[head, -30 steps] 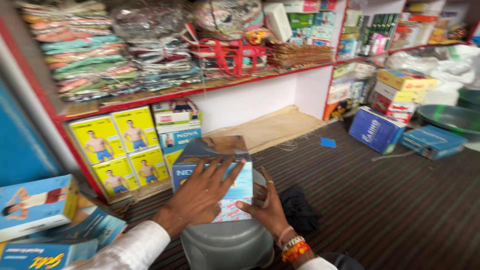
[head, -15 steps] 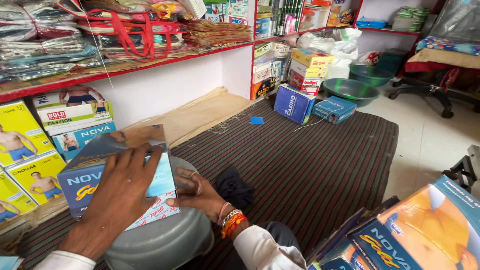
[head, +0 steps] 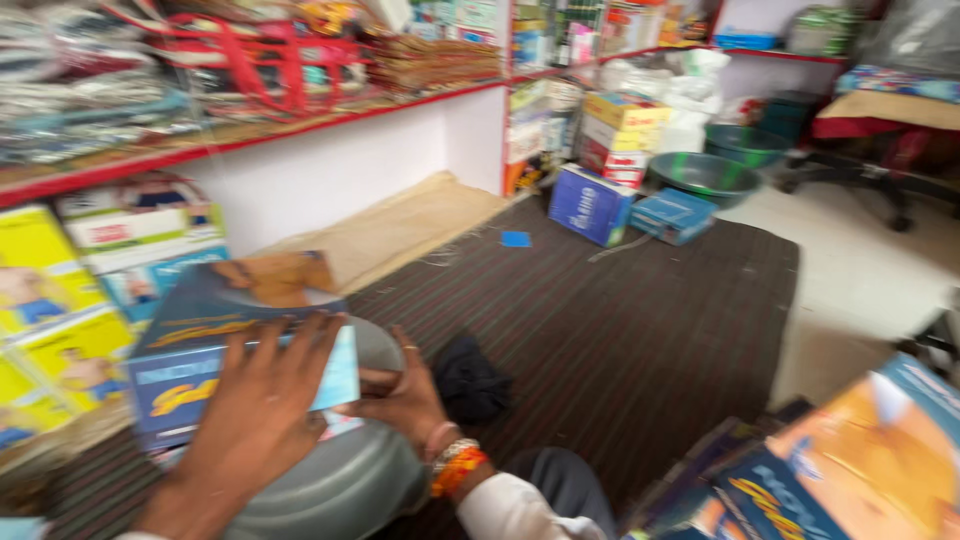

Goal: The person sits on the floor in a store and packs multiple pairs of men's underwear into their respective boxes. They pick up each pair, fold it, place it inside a box, and then close the box. The person handles several boxes and pairs of underwear, stacking the completed boxes on the floor.

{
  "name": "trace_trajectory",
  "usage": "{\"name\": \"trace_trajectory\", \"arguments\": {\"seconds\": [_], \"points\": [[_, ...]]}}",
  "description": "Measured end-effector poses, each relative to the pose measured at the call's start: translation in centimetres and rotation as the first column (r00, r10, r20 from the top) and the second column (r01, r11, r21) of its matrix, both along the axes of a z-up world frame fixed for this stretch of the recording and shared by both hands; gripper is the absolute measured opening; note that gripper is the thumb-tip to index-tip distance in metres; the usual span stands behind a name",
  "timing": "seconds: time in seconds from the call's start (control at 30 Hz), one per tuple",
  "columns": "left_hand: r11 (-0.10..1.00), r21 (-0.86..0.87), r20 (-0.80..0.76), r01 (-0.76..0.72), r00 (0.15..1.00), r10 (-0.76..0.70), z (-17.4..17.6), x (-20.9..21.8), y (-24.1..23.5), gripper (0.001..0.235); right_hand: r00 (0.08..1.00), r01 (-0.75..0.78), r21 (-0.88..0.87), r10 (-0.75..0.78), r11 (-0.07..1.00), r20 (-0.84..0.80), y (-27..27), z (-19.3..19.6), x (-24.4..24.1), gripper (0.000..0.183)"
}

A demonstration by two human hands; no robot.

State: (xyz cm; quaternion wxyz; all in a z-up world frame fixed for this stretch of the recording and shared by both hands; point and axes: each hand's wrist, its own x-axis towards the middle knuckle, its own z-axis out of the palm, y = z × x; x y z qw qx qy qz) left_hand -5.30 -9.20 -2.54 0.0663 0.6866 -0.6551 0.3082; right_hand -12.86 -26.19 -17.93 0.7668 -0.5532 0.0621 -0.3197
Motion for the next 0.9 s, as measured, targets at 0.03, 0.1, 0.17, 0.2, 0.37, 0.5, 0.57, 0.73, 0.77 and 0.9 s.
{"name": "trace_trajectory", "arguments": {"seconds": [0.03, 0.1, 0.17, 0.2, 0.37, 0.5, 0.57, 0.73, 0.77, 0.9], "points": [[1.0, 0.003, 0.021, 0.01, 1.0, -0.01, 0.4, 0.1, 0.3, 0.109, 0.999, -0.026, -0.028, 0.027, 0.999, 0.034, 0.1, 0.0, 0.4, 0.13], [0.999, 0.045, 0.027, -0.028, 0.999, 0.027, 1.3, 1.1, 1.3, 0.109, 0.998, 0.035, -0.092, -0.039, 0.995, -0.045, -0.1, 0.0, 0.2, 0.126], [0.985, 0.119, -0.005, -0.122, 0.992, 0.123, 2.1, 2.4, 2.7, 0.108, 0.997, 0.06, -0.156, -0.066, 0.986, -0.037, 0.1, 0.0, 0.3, 0.122], [0.983, 0.123, -0.023, -0.136, 0.99, 0.14, 2.4, 3.0, 3.7, 0.106, 0.996, 0.065, -0.16, -0.074, 0.985, -0.05, 0.1, 0.2, 0.2, 0.121], [0.999, 0.046, -0.084, 0.013, 0.996, -0.01, 3.4, 4.6, 5.9, 0.097, 0.984, 0.101, -0.181, -0.125, 0.978, -0.125, 1.1, 2.0, -0.7, 0.116], [0.99, 0.141, -0.091, -0.007, 0.996, 0.019, 3.9, 5.3, 6.3, 0.093, 0.967, 0.152, -0.13, -0.175, 0.98, -0.187, 2.1, 3.7, -1.0, 0.116], [0.983, 0.181, -0.19, 0.033, 0.982, 0.002, 4.3, 5.7, 6.8, 0.094, 0.939, 0.207, -0.153, -0.24, 0.966, -0.246, 2.4, 3.9, -0.9, 0.107], [0.993, 0.089, -0.325, 0.079, 0.945, -0.046, 4.3, 6.1, 9.0, 0.098, 0.919, 0.341, -0.229, -0.374, 0.912, -0.123, 3.4, 2.4, 0.5, 0.073], [0.993, 0.053, -0.32, 0.106, 0.944, -0.083, 4.3, 6.1, 9.4, 0.102, 0.898, 0.377, -0.248, -0.418, 0.892, -0.139, 3.5, 2.2, 0.6, 0.067], [0.997, 0.061, -0.545, 0.043, 0.838, -0.003, 3.9, 6.6, 10.4, 0.1, 0.786, 0.436, -0.421, -0.564, 0.795, -0.253, 3.4, 1.6, 1.0, 0.057]]}}
